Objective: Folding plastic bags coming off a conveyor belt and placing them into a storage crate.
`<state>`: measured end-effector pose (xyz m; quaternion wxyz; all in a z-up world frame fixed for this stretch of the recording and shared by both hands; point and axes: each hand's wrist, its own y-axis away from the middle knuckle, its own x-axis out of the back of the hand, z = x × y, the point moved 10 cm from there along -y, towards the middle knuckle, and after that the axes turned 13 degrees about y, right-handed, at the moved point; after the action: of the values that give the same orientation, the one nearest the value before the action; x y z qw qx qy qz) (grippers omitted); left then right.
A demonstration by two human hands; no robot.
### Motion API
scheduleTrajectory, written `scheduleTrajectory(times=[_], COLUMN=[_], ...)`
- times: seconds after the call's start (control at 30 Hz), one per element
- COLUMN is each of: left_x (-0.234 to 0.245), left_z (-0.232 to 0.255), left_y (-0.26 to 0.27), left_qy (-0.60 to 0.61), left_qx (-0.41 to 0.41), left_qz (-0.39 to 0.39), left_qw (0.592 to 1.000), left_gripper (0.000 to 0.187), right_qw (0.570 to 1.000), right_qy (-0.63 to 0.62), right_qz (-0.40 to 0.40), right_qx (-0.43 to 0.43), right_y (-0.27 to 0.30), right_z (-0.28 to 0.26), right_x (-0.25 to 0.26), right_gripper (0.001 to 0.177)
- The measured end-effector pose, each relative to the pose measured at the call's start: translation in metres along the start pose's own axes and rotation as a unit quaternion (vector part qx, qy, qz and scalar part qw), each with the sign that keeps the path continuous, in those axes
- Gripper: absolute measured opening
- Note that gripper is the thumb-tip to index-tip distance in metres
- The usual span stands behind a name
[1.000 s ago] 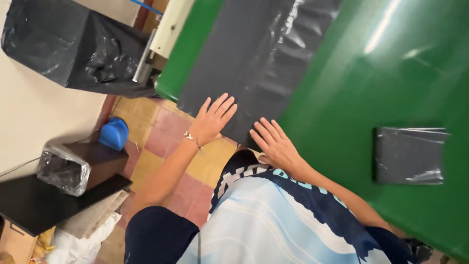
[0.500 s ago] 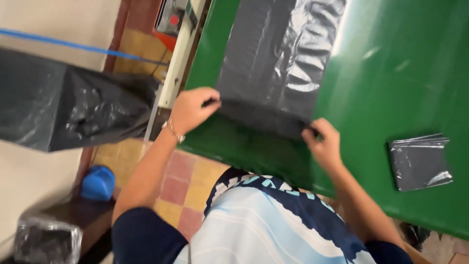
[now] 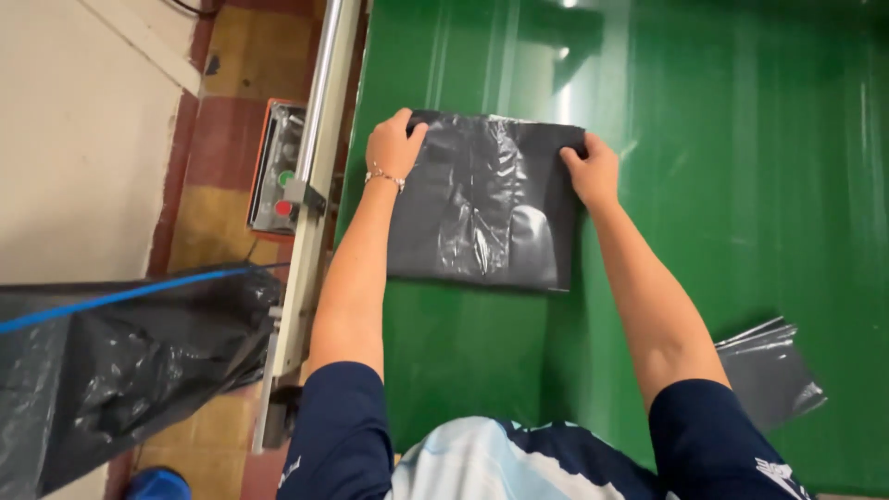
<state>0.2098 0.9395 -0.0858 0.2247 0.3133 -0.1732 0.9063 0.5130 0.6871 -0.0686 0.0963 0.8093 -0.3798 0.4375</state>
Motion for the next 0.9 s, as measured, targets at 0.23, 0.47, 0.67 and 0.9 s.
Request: scheduleTrajectory(times=[0.23, 0.47, 0.67, 0.9], left_x=[-0.015, -0.005, -0.012, -0.063], left_z=[0.004, 0.022, 0.087, 0.052], left_y=[0.001, 0.005, 0.048, 0.112], left_qy=[-0.033, -0.074, -0.056, 0.533], left_qx=[-0.026, -0.032, -0.197, 0.315], left_qz=[0.002, 0.026, 0.060, -0.286], left_qw=[0.999, 0.996, 0.977, 0.731], left_gripper=[0.025, 0.025, 0.048, 0.099], right_qw=[0.967, 0.937, 0.902, 0.953], right_qy=[0.200, 0.273, 0.371, 0.215], right_qz=[-0.077, -0.208, -0.193, 0.005], right_qx=[0.134, 0.061, 0.106, 0.213], right_y=[-0.030, -0.057, -0.062, 0.033], right_z=[-0.031, -0.022, -0.003, -0.097], right_x=[-0.032, -0.053, -0.083, 0.015], right_gripper=[0.073, 0.062, 0.052, 0.031])
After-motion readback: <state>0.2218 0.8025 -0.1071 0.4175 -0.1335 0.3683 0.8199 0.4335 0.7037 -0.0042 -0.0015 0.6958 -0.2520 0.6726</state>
